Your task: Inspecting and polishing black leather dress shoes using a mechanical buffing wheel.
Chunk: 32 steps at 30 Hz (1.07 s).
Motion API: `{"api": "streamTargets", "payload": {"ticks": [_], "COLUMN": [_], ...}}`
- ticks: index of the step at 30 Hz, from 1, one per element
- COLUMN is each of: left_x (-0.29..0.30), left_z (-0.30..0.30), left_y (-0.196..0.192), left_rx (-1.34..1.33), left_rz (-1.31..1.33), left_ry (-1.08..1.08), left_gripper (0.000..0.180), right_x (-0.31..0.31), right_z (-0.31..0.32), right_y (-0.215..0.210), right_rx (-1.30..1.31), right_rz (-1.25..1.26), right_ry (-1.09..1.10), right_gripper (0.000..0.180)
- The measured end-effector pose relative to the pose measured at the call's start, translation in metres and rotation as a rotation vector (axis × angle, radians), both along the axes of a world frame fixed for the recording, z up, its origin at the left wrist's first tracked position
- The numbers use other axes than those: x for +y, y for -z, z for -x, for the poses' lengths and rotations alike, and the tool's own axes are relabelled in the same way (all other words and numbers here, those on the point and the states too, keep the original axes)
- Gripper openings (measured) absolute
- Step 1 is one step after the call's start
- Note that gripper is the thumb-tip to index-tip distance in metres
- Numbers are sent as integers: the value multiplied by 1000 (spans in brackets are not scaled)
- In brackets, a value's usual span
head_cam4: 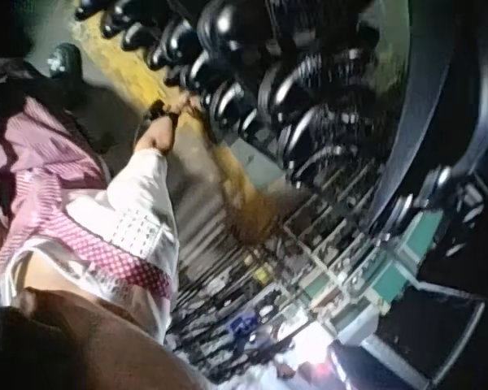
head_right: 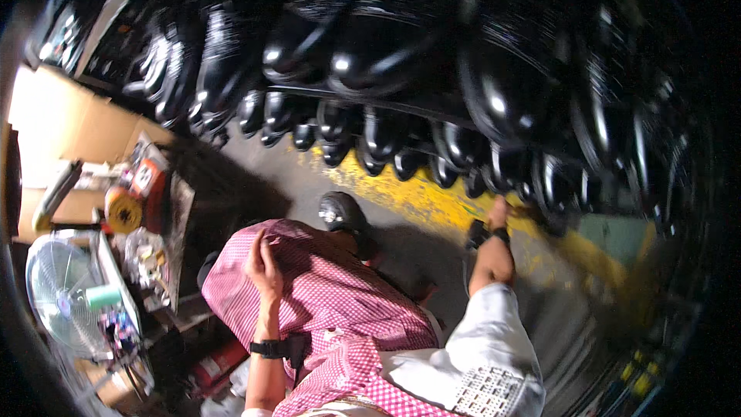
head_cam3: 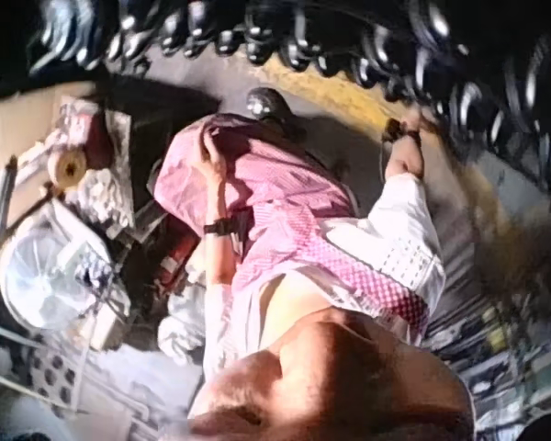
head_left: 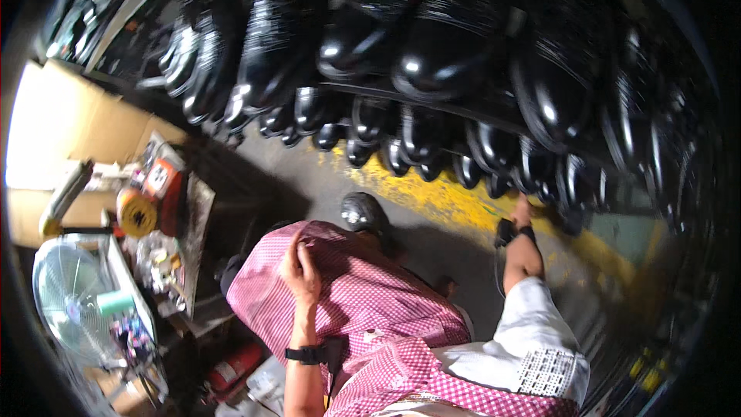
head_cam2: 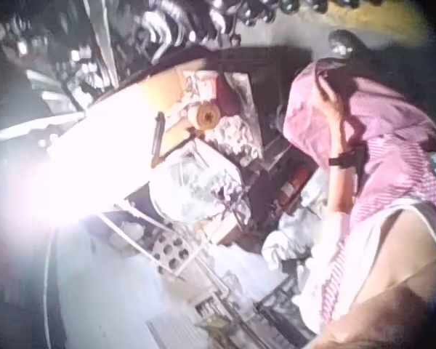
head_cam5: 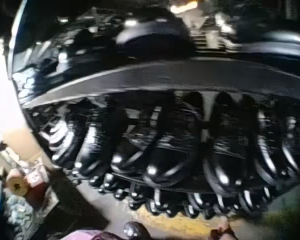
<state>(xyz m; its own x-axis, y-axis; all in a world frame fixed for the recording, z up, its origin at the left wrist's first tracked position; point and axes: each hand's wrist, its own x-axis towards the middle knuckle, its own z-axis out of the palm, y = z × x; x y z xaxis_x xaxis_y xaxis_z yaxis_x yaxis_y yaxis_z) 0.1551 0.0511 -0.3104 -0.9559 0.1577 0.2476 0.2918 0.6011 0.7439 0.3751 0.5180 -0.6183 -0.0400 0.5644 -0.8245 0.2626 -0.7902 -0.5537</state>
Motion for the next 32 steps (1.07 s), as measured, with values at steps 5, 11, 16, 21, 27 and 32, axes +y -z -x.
{"api": "streamTargets", "payload": {"ticks": [5,11,16,21,27,32], "left_x": [5,13,10,4,-8,-24], "left_z": [1,4,1,-2,-5,-6], "left_y": [-2,-5,-4,-6,-1,3], "left_rx": [22,99,94,64,65,52], "left_rz": [67,90,85,71,21,-51], "left_ry": [17,28,12,-11,-24,-23], "left_gripper": [22,23,23,24,24,25], "right_x": [47,106,119,106,14,-104], "right_z": [-37,-48,-52,-76,-157,-198], "right_y": [14,30,35,30,21,7], "right_rx": [131,191,269,434,761,658], "right_rz": [0,5,28,89,224,178], "right_ry": [21,30,36,69,123,234], "right_gripper": [86,82,81,81,69,42]}}
